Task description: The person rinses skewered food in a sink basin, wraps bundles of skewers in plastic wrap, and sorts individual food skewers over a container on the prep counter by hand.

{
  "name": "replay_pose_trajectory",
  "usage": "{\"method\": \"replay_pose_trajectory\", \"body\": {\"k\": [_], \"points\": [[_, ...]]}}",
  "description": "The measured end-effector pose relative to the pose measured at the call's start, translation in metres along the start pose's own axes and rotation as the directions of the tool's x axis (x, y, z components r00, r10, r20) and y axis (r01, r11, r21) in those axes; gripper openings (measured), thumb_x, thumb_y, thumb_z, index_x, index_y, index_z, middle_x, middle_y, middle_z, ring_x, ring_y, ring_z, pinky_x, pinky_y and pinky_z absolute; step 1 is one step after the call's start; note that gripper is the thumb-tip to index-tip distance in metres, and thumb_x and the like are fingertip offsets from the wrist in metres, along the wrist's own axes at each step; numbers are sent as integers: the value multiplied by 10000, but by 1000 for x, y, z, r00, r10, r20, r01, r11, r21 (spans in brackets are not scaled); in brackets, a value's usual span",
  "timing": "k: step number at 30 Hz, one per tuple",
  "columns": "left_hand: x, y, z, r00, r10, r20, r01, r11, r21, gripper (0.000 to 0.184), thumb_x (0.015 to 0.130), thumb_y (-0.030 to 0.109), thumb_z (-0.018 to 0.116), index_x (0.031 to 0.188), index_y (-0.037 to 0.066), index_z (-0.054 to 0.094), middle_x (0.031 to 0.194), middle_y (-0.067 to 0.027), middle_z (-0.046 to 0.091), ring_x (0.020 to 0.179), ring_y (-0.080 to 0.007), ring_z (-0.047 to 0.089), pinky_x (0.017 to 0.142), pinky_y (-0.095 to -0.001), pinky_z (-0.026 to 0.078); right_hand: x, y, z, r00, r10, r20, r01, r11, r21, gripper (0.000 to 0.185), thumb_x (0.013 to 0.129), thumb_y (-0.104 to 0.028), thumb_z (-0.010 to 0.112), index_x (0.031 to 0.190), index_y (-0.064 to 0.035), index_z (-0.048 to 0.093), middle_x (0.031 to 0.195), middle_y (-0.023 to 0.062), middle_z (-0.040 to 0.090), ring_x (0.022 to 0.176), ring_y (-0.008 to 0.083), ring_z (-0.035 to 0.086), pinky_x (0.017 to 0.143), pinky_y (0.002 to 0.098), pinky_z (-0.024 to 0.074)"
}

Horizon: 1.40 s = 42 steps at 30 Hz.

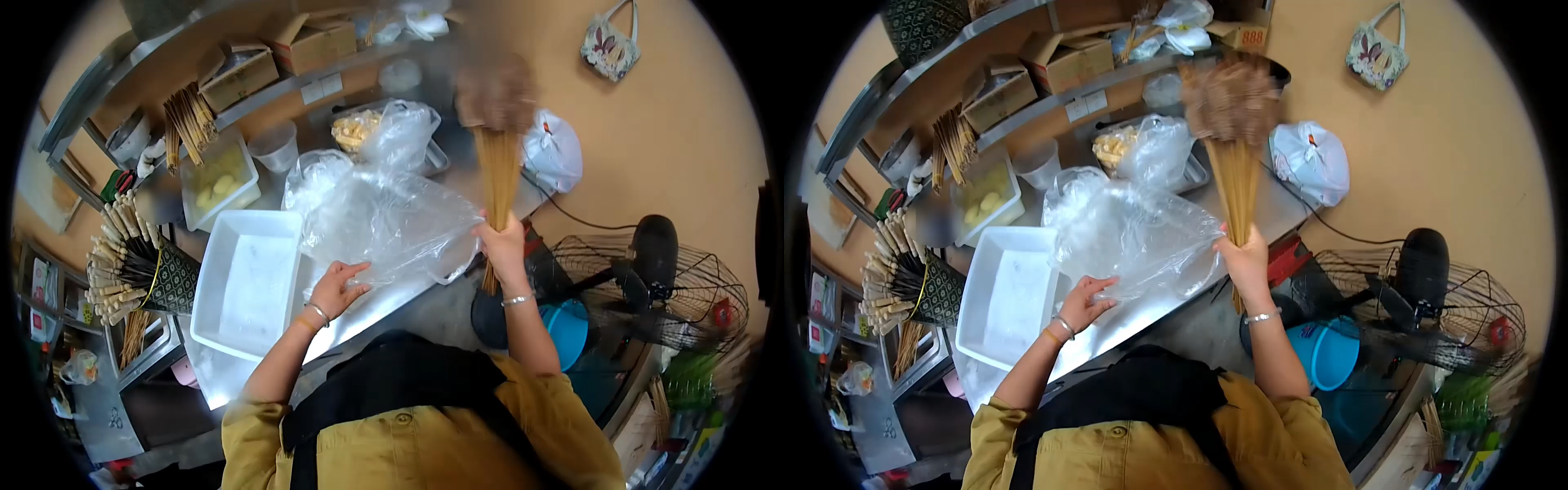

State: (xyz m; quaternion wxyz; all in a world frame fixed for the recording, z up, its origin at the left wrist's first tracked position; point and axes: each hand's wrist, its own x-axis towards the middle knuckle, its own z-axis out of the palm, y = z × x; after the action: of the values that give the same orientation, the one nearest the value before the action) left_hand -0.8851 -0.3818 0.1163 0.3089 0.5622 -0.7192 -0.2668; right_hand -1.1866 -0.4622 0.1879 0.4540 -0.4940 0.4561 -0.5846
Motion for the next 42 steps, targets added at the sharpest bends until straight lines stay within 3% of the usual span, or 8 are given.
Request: {"method": "replay_pose_trajectory", "body": {"k": [5, 7, 19, 21, 24, 27, 33, 42], "points": [[-9, -59, 49, 981, -118, 152, 128, 990, -60, 361, 838, 320, 628, 1164, 165, 605, 898, -91, 549, 805, -186, 523, 755, -282, 448, -13, 61, -17, 977, 212, 33, -211, 977, -26, 173, 767, -23, 624, 910, -35, 527, 608, -32, 469, 411, 39, 406, 361, 185, 302], [-8, -31, 43, 813, -472, 341, 582, 654, -482, 316, 870, 302, 588, 1114, 106, 634, 638, 31, 484, 600, -70, 422, 551, -204, 360, -19, 63, -25, 993, 115, 16, -114, 992, -48, 180, 772, -49, 635, 920, -23, 537, 697, -26, 514, 520, 36, 453, 436, 186, 348], [24, 7, 13, 827, -524, 206, 470, 442, -764, 324, 917, 367, 505, 754, 90, 556, 537, 29, 432, 452, -49, 336, 420, -201, 248, -110, 22, -49, 905, 171, 390, -50, 952, -301, 335, 846, -139, 602, 1138, -13, 495, 713, -19, 544, 488, 22, 420, 431, 162, 333], [25, 22, 12, 772, -528, 354, 460, 79, -884, 291, 927, 347, 490, 790, 95, 535, 535, 28, 429, 439, -66, 339, 413, -211, 265, -119, 29, -35, 853, 266, 449, -105, 930, -353, 367, 834, -125, 613, 1158, -9, 486, 723, -19, 556, 505, 22, 439, 445, 167, 349], [27, 26, 25, 749, -495, 440, 498, -18, -867, 264, 931, 326, 485, 819, 91, 528, 543, 28, 436, 441, -76, 359, 418, -221, 294, -106, 28, 5, 889, 149, 432, -73, 979, -188, 457, 801, -67, 624, 1221, -6, 455, 848, -5, 586, 589, 38, 492, 498, 186, 396], [28, 36, 37, 728, -463, 505, 520, -107, -848, 268, 932, 323, 486, 814, 88, 536, 543, 30, 431, 453, -73, 369, 428, -216, 305, -78, 47, 31, 877, -369, 309, 444, 868, -223, 527, 777, -29, 623, 1263, -1, 420, 946, 11, 570, 660, 51, 515, 551, 202, 427], [26, 50, 28, 767, -456, 452, 500, -18, -866, 299, 937, 371, 452, 839, 103, 541, 548, 36, 428, 453, -77, 369, 430, -225, 318, -64, 67, 41, 836, 290, 466, -321, 947, -13, 337, 764, -34, 632, 1083, 10, 533, 878, 24, 578, 828, 101, 542, 729, 249, 448], [27, 15, -47, 886, -414, 207, 159, -148, -976, 264, 909, 407, 492, 845, 153, 525, 566, 36, 436, 450, -100, 375, 420, -233, 317, -106, 67, -25, 911, 323, 257, -325, 945, -37, 262, 780, -98, 670, 999, -27, 546, 651, -35, 495, 467, 32, 415, 406, 192, 321]]}}
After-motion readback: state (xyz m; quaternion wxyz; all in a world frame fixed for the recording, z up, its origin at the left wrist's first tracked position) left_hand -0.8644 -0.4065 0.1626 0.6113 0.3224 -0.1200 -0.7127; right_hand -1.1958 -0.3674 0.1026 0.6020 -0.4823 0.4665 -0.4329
